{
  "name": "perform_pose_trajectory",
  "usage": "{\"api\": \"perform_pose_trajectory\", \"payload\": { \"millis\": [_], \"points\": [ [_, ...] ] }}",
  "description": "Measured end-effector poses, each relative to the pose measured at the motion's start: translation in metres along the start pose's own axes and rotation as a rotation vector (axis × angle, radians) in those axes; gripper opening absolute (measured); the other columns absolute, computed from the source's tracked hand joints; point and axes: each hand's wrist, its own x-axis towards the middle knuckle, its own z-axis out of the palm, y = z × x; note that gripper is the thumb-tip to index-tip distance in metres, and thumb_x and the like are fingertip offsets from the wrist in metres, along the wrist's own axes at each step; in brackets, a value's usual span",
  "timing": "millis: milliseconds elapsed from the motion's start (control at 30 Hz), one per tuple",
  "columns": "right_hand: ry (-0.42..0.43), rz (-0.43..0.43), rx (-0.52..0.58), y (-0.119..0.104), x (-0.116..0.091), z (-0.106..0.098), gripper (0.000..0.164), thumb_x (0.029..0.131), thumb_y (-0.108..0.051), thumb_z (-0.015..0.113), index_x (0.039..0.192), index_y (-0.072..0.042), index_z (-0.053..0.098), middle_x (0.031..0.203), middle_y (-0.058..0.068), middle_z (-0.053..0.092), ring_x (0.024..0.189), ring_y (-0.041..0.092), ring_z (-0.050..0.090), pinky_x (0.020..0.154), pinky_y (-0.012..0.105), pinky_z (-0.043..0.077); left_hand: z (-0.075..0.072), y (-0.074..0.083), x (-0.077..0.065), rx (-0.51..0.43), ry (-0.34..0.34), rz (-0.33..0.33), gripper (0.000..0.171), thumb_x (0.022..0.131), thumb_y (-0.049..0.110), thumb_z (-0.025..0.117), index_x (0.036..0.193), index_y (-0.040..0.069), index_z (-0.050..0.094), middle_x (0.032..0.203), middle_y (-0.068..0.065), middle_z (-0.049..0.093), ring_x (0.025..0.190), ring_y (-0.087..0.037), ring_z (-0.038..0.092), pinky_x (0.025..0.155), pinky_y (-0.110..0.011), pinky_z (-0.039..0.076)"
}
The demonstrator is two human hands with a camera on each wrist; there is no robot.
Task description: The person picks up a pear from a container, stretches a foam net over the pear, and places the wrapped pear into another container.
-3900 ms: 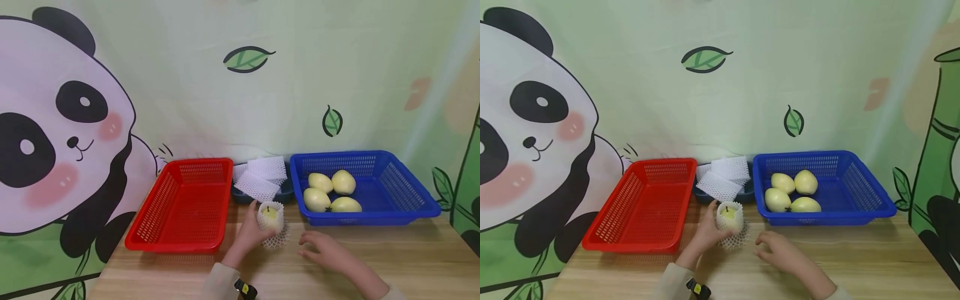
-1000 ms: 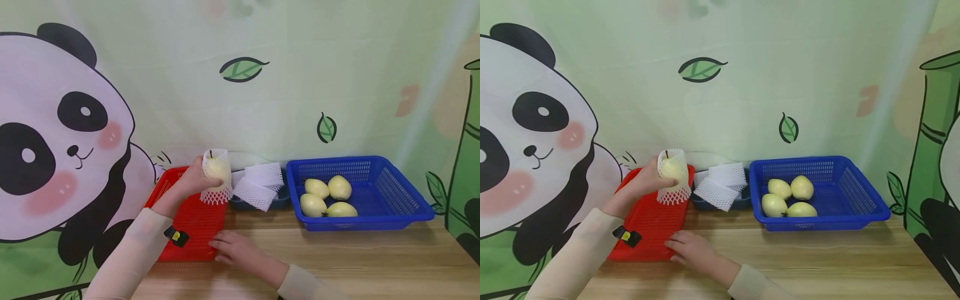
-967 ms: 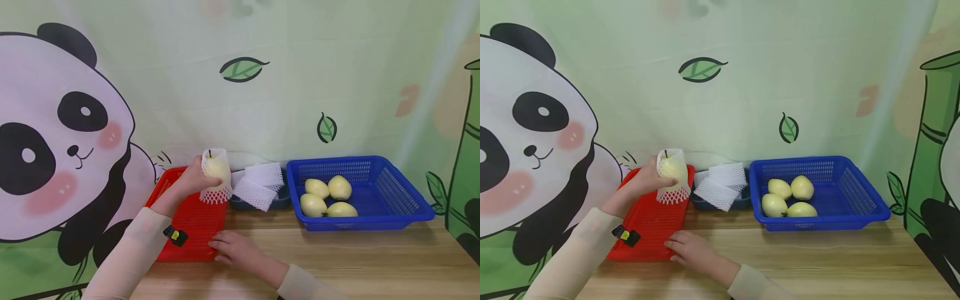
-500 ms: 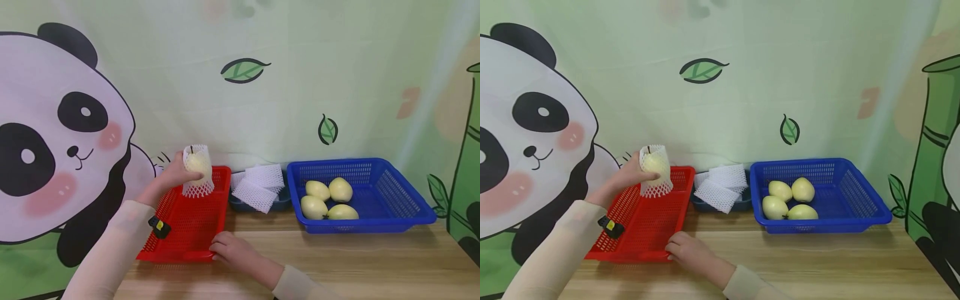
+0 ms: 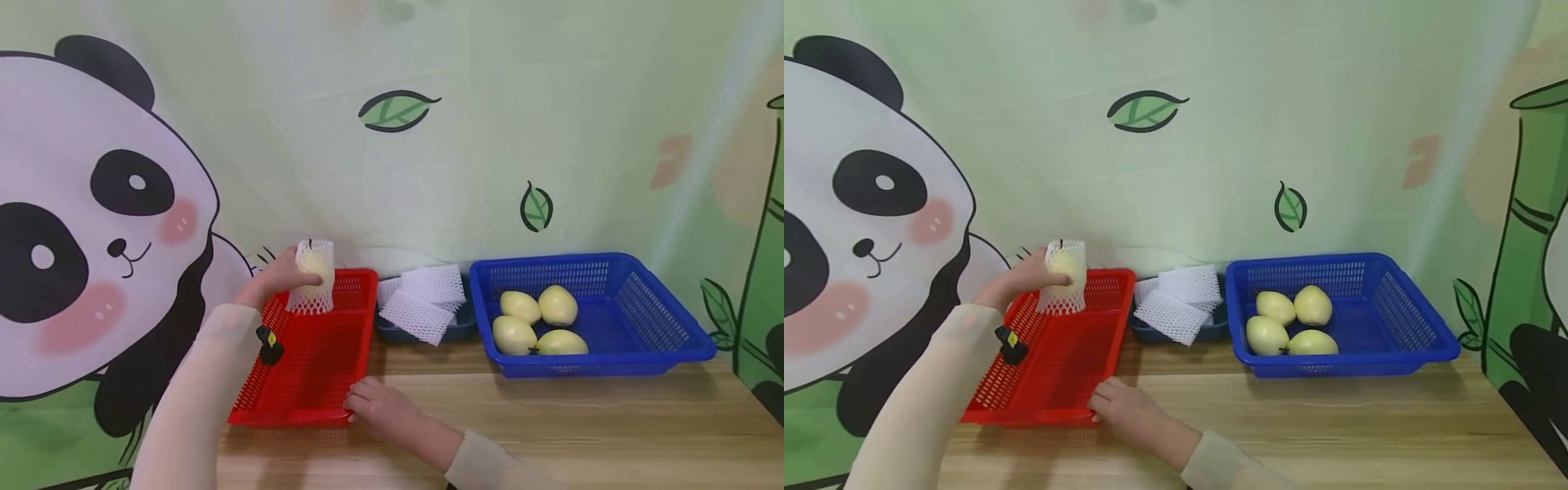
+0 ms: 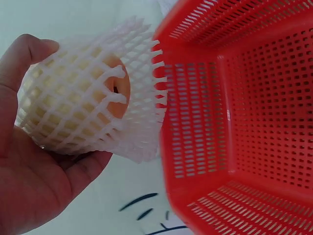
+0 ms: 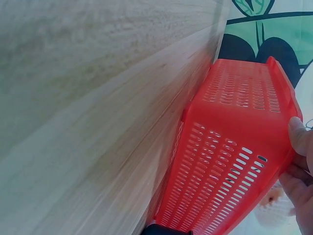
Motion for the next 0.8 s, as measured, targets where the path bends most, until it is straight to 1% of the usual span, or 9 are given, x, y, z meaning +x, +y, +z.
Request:
{"api": "perform_pose_trajectory", "payload": {
  "millis": [100, 167, 333, 400, 467, 533, 667, 733, 800],
  "points": [
    [0.013, -0.004, -0.019, 0.001, 0.0, 0.0, 0.017, 0.085, -0.024, 0.082, 0.097, -0.017, 0.071, 0.096, -0.005, 0.07, 0.095, 0.01, 0.063, 0.09, 0.017, 0.054, 0.005, -0.005, 0.008, -0.025, -0.024, -0.077, 0.081, 0.093, 0.026, 0.068, 0.151, -0.007, 0.023, 0.134, -0.026, 0.047, 0.11, -0.029, 0.053, 0.096, -0.039, 0.054],
    [-0.001, 0.005, -0.008, 0.001, 0.001, -0.001, 0.018, 0.085, -0.024, 0.082, 0.097, -0.017, 0.072, 0.097, -0.005, 0.071, 0.096, 0.01, 0.063, 0.091, 0.017, 0.054, 0.01, -0.01, 0.011, -0.062, -0.034, -0.129, 0.08, 0.093, 0.027, 0.067, 0.151, -0.005, 0.021, 0.136, -0.026, 0.045, 0.113, -0.031, 0.053, 0.1, -0.042, 0.055],
    [-0.112, 0.052, 0.089, -0.001, 0.001, -0.004, 0.024, 0.087, -0.025, 0.081, 0.107, -0.015, 0.074, 0.108, -0.001, 0.075, 0.103, 0.012, 0.066, 0.095, 0.019, 0.056, 0.026, -0.028, 0.013, -0.147, -0.051, -0.275, 0.082, 0.094, 0.032, 0.069, 0.152, 0.002, 0.019, 0.145, -0.022, 0.042, 0.124, -0.032, 0.049, 0.108, -0.043, 0.053],
    [-0.148, 0.066, 0.108, -0.002, 0.001, -0.005, 0.024, 0.088, -0.025, 0.079, 0.109, -0.014, 0.073, 0.112, -0.001, 0.075, 0.106, 0.012, 0.066, 0.097, 0.019, 0.056, 0.034, -0.036, 0.015, -0.156, -0.073, -0.307, 0.083, 0.094, 0.033, 0.069, 0.153, 0.003, 0.019, 0.148, -0.022, 0.041, 0.128, -0.033, 0.046, 0.112, -0.045, 0.051],
    [-0.159, 0.07, 0.105, -0.002, 0.001, -0.006, 0.024, 0.089, -0.025, 0.078, 0.109, -0.014, 0.073, 0.113, -0.001, 0.074, 0.107, 0.012, 0.066, 0.097, 0.019, 0.055, 0.041, -0.043, 0.019, -0.156, -0.091, -0.324, 0.084, 0.092, 0.032, 0.072, 0.153, 0.003, 0.022, 0.15, -0.022, 0.042, 0.129, -0.034, 0.047, 0.114, -0.048, 0.049],
    [-0.158, 0.07, 0.09, -0.003, 0.002, -0.008, 0.02, 0.09, -0.024, 0.077, 0.108, -0.014, 0.073, 0.11, -0.002, 0.074, 0.106, 0.012, 0.065, 0.097, 0.018, 0.055, 0.05, -0.049, 0.025, -0.196, -0.11, -0.349, 0.088, 0.091, 0.032, 0.074, 0.155, 0.005, 0.022, 0.153, -0.021, 0.041, 0.13, -0.035, 0.046, 0.116, -0.05, 0.047],
    [-0.184, 0.099, 0.098, -0.001, 0.001, -0.011, 0.019, 0.091, -0.022, 0.077, 0.108, -0.015, 0.072, 0.112, -0.002, 0.074, 0.107, 0.012, 0.065, 0.098, 0.018, 0.055, 0.072, -0.056, 0.037, -0.353, -0.07, -0.469, 0.089, 0.082, 0.038, 0.083, 0.151, 0.011, 0.033, 0.149, -0.015, 0.05, 0.127, -0.032, 0.05, 0.111, -0.05, 0.051],
    [-0.201, 0.116, 0.111, 0.0, 0.001, -0.012, 0.02, 0.091, -0.022, 0.077, 0.109, -0.016, 0.072, 0.113, -0.003, 0.074, 0.108, 0.011, 0.065, 0.098, 0.018, 0.055, 0.081, -0.057, 0.04, -0.394, -0.024, -0.517, 0.086, 0.077, 0.044, 0.086, 0.144, 0.014, 0.041, 0.143, -0.012, 0.057, 0.123, -0.03, 0.054, 0.106, -0.049, 0.054],
    [-0.206, 0.116, 0.112, 0.0, 0.0, -0.012, 0.021, 0.09, -0.022, 0.078, 0.109, -0.016, 0.072, 0.112, -0.003, 0.073, 0.107, 0.011, 0.064, 0.098, 0.018, 0.055, 0.088, -0.057, 0.04, -0.41, 0.0, -0.546, 0.086, 0.075, 0.047, 0.087, 0.141, 0.016, 0.044, 0.14, -0.01, 0.06, 0.121, -0.03, 0.054, 0.103, -0.05, 0.055]
  ]
}}
